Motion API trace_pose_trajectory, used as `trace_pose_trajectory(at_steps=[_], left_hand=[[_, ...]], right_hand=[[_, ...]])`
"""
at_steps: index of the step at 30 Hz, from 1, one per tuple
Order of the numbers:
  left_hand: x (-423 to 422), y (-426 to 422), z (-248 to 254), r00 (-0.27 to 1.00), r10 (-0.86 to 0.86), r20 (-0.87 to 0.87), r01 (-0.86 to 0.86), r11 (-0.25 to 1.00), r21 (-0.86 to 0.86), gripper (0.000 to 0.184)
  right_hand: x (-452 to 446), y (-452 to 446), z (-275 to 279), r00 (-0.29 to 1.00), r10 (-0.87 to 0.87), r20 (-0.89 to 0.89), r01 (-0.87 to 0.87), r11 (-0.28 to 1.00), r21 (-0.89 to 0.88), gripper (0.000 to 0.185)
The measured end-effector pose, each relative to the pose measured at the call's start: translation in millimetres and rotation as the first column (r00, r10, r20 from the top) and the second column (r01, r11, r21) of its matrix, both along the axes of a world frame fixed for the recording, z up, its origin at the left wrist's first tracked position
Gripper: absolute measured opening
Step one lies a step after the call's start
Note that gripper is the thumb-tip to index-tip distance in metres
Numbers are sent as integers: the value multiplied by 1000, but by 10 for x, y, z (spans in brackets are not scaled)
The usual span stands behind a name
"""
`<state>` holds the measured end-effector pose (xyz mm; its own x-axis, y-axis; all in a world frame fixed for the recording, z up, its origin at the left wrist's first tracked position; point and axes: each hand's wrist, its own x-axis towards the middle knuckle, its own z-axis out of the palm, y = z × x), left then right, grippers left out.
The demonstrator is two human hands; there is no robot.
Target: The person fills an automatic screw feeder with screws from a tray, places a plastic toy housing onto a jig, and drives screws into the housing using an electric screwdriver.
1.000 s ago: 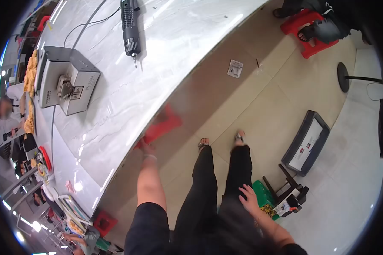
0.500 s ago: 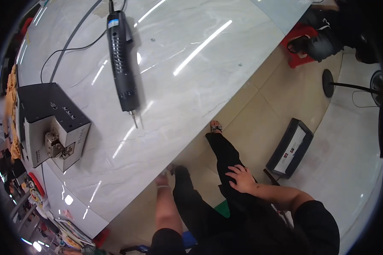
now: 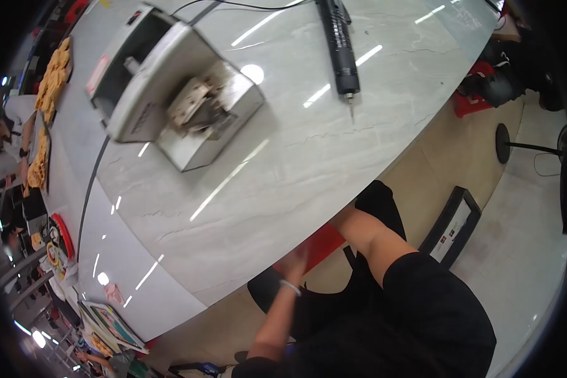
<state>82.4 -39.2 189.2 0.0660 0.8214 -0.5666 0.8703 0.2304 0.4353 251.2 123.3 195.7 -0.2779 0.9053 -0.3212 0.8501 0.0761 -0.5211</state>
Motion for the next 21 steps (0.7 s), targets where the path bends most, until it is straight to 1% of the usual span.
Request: trace_pose_trajectory(at_steps=[2,3,6,9,12,16,18,20,21], left_hand=[[-887,-61,-807,981,17,191,-47,987,156,44],[-1150,-28,-1024,982,-7,186,-27,984,178,44],[-1367,86,-1052,998,-58,-26,58,998,25,44],[-1337,147,-1014,982,-135,-135,120,986,-113,44],[-1334,214,-1097,967,-194,-164,166,972,-168,43],[-1321,272,-1156,950,-254,-179,220,957,-189,43],[-1324,309,-1093,941,-292,-170,256,945,-204,43],[-1320,304,-895,925,-349,-153,310,923,-228,43],[-1322,266,-702,933,-350,-86,324,919,-224,43]], right_hand=[[-76,-73,-91,994,32,105,-30,999,-20,49],[-83,-108,-112,987,51,150,-46,998,-36,49],[-80,-208,-70,964,114,240,-99,992,-75,50],[-60,-268,-30,942,163,294,-138,985,-104,50],[-43,-255,-49,918,209,336,-183,977,-109,51],[22,-275,-67,872,315,376,-288,949,-127,52],[158,-300,41,841,393,373,-352,919,-176,53],[342,-325,207,787,521,331,-448,851,-274,54],[443,-329,340,746,601,286,-506,792,-342,54]])
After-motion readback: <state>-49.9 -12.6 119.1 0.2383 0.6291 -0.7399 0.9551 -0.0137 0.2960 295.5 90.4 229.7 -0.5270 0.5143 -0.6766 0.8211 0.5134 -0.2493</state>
